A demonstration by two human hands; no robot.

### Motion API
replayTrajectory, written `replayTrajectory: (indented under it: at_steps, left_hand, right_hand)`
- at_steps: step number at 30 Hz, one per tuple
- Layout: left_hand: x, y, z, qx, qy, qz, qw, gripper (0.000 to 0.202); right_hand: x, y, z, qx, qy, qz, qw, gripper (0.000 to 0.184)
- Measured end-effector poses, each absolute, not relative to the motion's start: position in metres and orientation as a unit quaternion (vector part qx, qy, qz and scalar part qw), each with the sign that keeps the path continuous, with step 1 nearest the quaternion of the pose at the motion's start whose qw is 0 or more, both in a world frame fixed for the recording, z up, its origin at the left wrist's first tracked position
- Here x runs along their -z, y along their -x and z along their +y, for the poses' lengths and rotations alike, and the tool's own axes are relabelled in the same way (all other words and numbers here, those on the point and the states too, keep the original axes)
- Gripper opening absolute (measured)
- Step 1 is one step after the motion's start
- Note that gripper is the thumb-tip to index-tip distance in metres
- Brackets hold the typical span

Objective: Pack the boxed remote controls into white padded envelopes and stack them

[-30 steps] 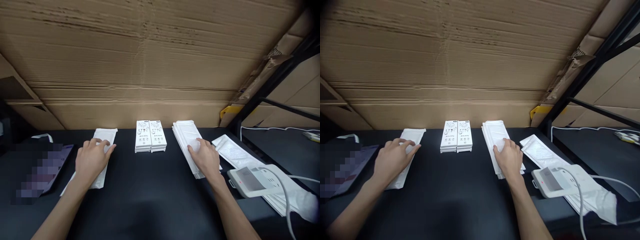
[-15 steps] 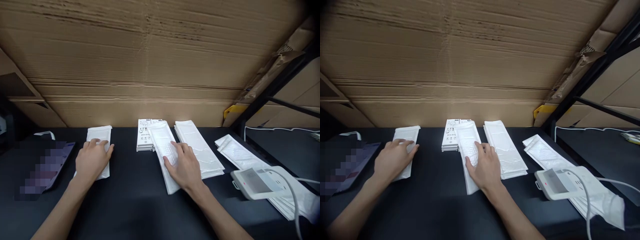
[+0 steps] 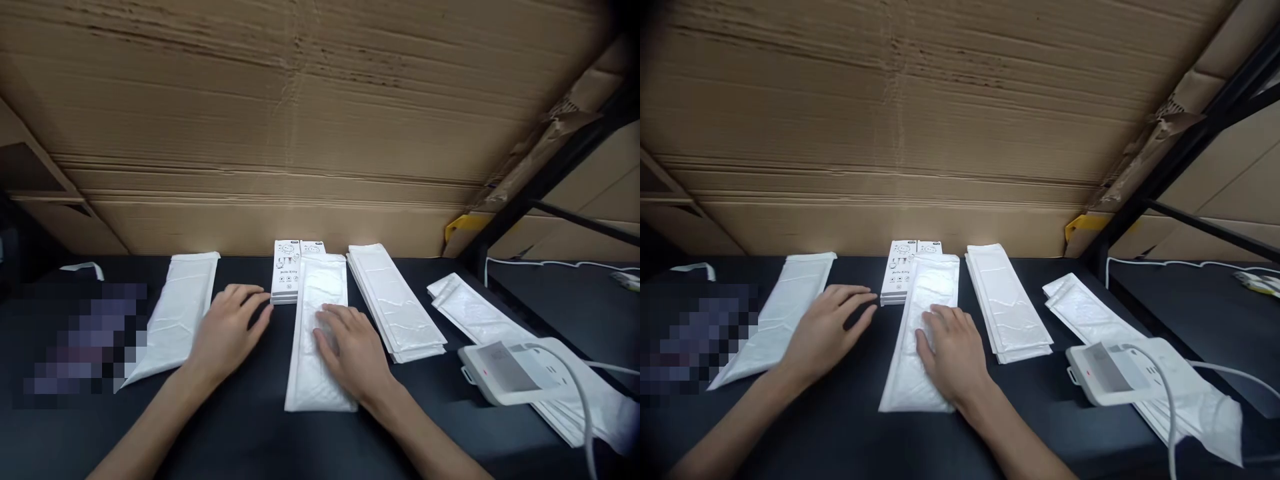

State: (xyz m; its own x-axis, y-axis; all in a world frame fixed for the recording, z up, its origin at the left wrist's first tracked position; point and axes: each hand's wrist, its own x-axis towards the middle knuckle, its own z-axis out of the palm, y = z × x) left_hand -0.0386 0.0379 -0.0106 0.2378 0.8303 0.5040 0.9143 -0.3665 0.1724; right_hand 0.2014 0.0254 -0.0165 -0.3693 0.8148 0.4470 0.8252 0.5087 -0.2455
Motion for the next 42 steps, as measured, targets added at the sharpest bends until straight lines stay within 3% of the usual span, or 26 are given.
replayTrajectory:
  at_steps: [6, 11, 15, 19, 23, 27, 42]
  left_hand:
    - [0.018, 0.012, 0.022, 0.245, 0.861, -0.443, -0.039, 0.028]
    - [0.017, 0.010, 0.019, 0.184, 0.881, -0.428, -0.082, 0.028]
    - [0.017, 0.009, 0.018, 0.160, 0.891, -0.416, -0.091, 0.034]
    - [0.014, 0.008, 0.016, 0.165, 0.891, -0.411, -0.100, 0.039]
    - [0.010, 0.009, 0.015, 0.164, 0.887, -0.415, -0.120, 0.028]
    - [0.009, 0.009, 0.015, 0.147, 0.886, -0.420, -0.129, 0.031]
    - [0.009, 0.009, 0.015, 0.127, 0.882, -0.440, -0.117, 0.033]
  right_hand:
    - [0.023, -0.195, 0.017, -0.050, 0.444, -0.861, 0.244, 0.022]
    - [0.021, -0.196, 0.018, -0.077, 0.432, -0.846, 0.302, 0.020]
    - [0.021, -0.199, 0.024, -0.019, 0.465, -0.821, 0.330, 0.020]
    - [0.027, -0.204, 0.030, 0.030, 0.525, -0.800, 0.289, 0.027]
    - [0.033, -0.206, 0.032, 0.036, 0.554, -0.793, 0.251, 0.026]
    - [0.035, -0.206, 0.032, 0.048, 0.579, -0.780, 0.234, 0.025]
    - [0.026, -0.209, 0.032, -0.090, 0.607, -0.743, 0.268, 0.026]
